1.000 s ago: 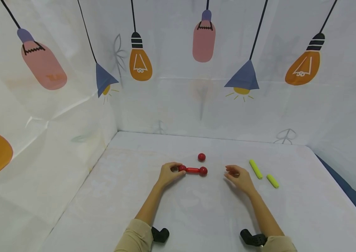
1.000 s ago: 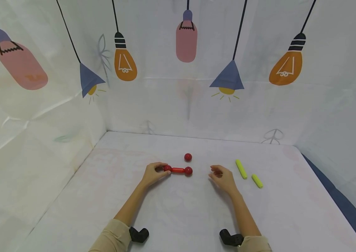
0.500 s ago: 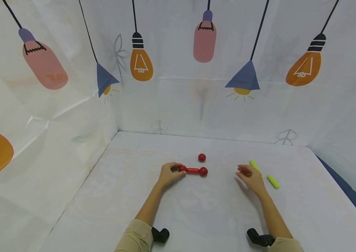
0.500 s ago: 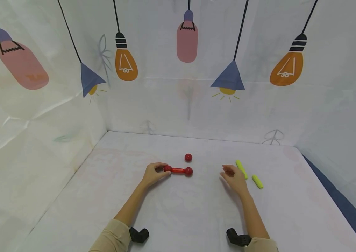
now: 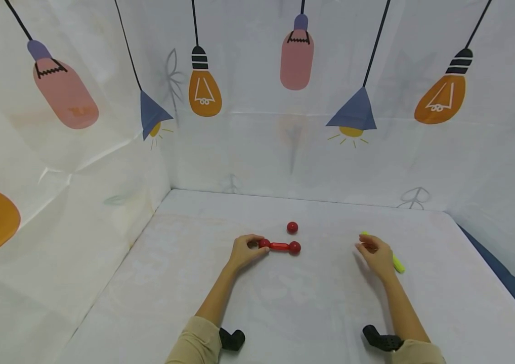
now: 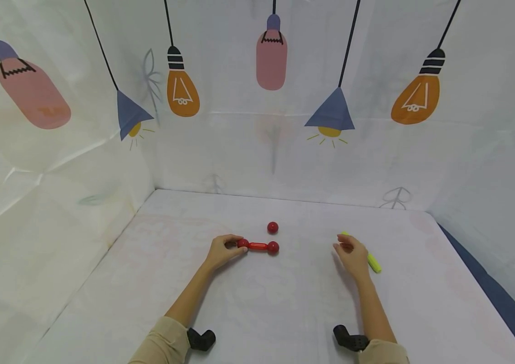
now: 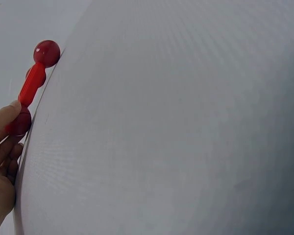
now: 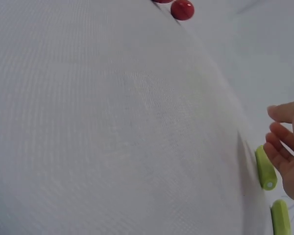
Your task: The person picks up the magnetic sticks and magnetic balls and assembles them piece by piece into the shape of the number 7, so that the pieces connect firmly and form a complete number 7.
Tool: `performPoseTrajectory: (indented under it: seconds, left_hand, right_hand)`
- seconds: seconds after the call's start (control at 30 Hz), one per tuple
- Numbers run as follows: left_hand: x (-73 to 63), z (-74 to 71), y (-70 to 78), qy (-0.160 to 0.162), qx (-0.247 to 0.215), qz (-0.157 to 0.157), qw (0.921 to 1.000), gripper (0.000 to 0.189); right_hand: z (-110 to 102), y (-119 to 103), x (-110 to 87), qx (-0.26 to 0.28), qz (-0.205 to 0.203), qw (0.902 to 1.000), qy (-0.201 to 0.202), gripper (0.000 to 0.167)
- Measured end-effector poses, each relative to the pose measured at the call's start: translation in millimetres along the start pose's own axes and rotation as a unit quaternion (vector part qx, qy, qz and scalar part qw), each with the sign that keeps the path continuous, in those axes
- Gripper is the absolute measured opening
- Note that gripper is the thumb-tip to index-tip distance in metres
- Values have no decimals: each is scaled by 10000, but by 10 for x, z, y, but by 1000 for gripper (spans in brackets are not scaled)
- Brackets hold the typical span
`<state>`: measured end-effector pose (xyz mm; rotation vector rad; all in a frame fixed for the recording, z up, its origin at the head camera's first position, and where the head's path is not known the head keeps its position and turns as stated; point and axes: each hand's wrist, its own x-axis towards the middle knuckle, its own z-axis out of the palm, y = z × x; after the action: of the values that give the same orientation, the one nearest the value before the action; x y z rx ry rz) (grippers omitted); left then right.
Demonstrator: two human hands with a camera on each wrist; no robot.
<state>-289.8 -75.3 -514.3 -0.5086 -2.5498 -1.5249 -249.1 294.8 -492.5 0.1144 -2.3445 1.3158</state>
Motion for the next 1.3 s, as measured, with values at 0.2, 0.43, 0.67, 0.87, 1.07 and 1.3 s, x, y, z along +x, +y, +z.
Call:
performPoseTrajectory:
  seconds: [0.2, 0.43, 0.67, 0.87, 1.07, 1.3]
  left_hand:
    - [0, 0, 11, 7, 8, -106, 9999, 34]
    - [-2, 8, -5, 16, 19, -110, 9999, 33]
    - [-9, 7, -12, -1, 27, -175, 9998, 34]
    - [-5, 2, -7, 23, 44, -115, 9999, 34]
    - [3, 8, -8, 4, 20, -82, 10000, 34]
    - [4, 15, -10, 36, 36, -157, 9999, 33]
  right_hand:
    - [-33, 31, 40, -97, 503, 9970, 577, 24]
    - [-58, 73, 95, -313, 836, 9906, 1039, 26]
    - [-109, 124, 117, -693, 1186, 9869, 841, 30]
    - [-114, 164, 134, -930, 1283, 9862, 467, 34]
    - [-99, 182, 117, -1017, 1405, 9847, 169, 38]
    - [-74, 192, 111, -1011, 1517, 9832, 17, 40]
